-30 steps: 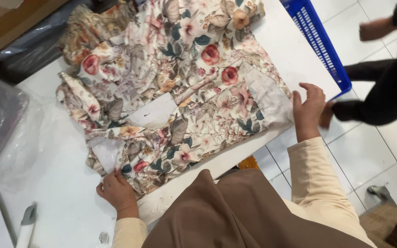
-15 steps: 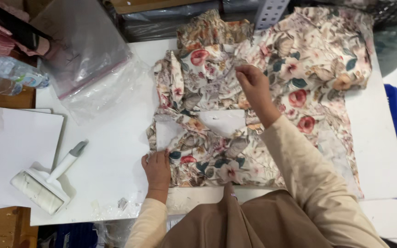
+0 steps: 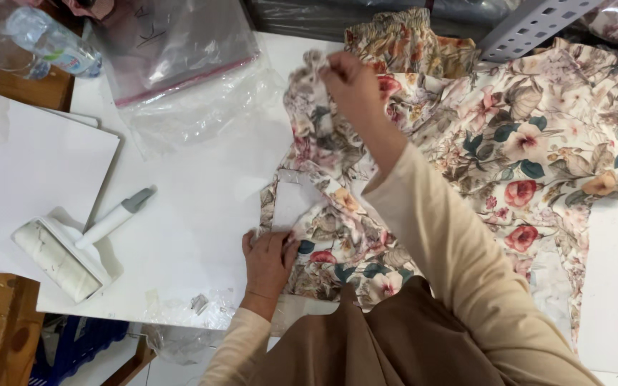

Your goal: The person folds a floral-patterned shirt on a white table using a rectangular board as a guide, then places the folded shirt into a clear plastic bag. The person repeats the folding and bagging process for additional shirts.

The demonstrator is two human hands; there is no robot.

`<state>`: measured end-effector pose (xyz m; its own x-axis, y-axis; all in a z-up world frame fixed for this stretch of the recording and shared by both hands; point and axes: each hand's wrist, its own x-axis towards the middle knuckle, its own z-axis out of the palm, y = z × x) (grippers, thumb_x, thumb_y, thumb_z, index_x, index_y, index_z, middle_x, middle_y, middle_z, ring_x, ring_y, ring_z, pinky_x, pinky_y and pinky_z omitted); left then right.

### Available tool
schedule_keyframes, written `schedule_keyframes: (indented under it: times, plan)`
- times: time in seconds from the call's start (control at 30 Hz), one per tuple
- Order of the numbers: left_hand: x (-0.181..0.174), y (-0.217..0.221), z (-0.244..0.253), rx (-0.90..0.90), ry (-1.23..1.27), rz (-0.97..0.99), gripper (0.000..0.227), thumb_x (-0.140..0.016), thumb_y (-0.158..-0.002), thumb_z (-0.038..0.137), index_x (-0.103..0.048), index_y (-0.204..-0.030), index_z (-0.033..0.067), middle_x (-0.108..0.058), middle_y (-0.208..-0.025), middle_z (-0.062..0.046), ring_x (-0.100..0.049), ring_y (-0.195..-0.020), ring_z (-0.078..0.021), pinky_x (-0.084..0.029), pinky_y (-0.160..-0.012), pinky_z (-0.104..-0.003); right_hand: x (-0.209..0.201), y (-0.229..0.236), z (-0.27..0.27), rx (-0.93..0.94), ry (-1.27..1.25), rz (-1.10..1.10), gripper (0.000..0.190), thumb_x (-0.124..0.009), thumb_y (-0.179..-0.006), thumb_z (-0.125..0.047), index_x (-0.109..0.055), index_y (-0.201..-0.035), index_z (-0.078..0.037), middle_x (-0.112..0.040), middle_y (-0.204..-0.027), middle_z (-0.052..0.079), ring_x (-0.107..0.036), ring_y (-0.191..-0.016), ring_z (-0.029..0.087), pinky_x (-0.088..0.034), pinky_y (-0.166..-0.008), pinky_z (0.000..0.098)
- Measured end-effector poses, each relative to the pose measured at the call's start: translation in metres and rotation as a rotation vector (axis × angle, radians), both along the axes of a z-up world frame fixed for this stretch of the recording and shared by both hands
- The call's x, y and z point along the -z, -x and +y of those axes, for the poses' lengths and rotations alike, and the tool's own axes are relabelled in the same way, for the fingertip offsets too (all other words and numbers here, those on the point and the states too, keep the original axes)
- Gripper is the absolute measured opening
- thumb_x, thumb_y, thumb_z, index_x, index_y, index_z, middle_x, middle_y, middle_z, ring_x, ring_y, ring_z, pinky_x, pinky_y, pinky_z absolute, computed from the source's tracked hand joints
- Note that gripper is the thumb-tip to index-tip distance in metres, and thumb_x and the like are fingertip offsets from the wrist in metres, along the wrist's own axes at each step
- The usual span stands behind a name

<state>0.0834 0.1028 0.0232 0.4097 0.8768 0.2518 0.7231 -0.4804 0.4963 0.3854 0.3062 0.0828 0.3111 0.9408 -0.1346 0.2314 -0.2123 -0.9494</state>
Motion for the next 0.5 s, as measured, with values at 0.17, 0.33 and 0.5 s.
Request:
schedule_keyframes:
  times: [0.17, 0.33, 0.5]
  plan:
    - [-0.008, 0.0, -0.004, 0.013, 0.048, -0.012, 0.036, -0.076, -0.085, 0.029, -0.067, -0.113, 0.0083, -0.072, -0.1, -0.005, -0.067, -0.096, -0.0242, -0.031, -0.11, -0.055, -0.099, -0.109, -0.149, -0.626, -0.792, 0.52, 0.018, -0.059, -0.107, -0.021, -0.067, -0.122, -0.014, -0.07, -0.127, 0.01, -0.069, -0.115, 0.019, -0.057, -0.098, 0.0332]
    - [0.004, 0.004, -0.009, 0.032, -0.028, 0.055, 0.036, -0.075, -0.085, 0.021, -0.068, -0.119, 0.0122, -0.071, -0.107, -0.005, -0.066, -0.102, -0.0239, -0.03, -0.113, -0.054, -0.026, -0.183, -0.36, 0.367, -0.262, 0.9, 0.053, -0.034, -0.112, -0.055, -0.052, -0.144, -0.017, -0.059, -0.146, 0.011, -0.055, -0.135, 0.032, -0.044, -0.114, 0.0543]
    - [0.017, 0.005, -0.009, 0.044, -0.06, 0.155, 0.038, -0.076, -0.078, 0.019, -0.07, -0.115, 0.014, -0.071, -0.108, -0.004, -0.065, -0.103, -0.0231, -0.031, -0.113, -0.054, 0.061, -0.176, -0.497, 0.611, 0.218, 0.86, 0.059, -0.04, -0.105, -0.051, -0.043, -0.15, -0.013, -0.053, -0.145, 0.013, -0.055, -0.129, 0.029, -0.047, -0.103, 0.0484]
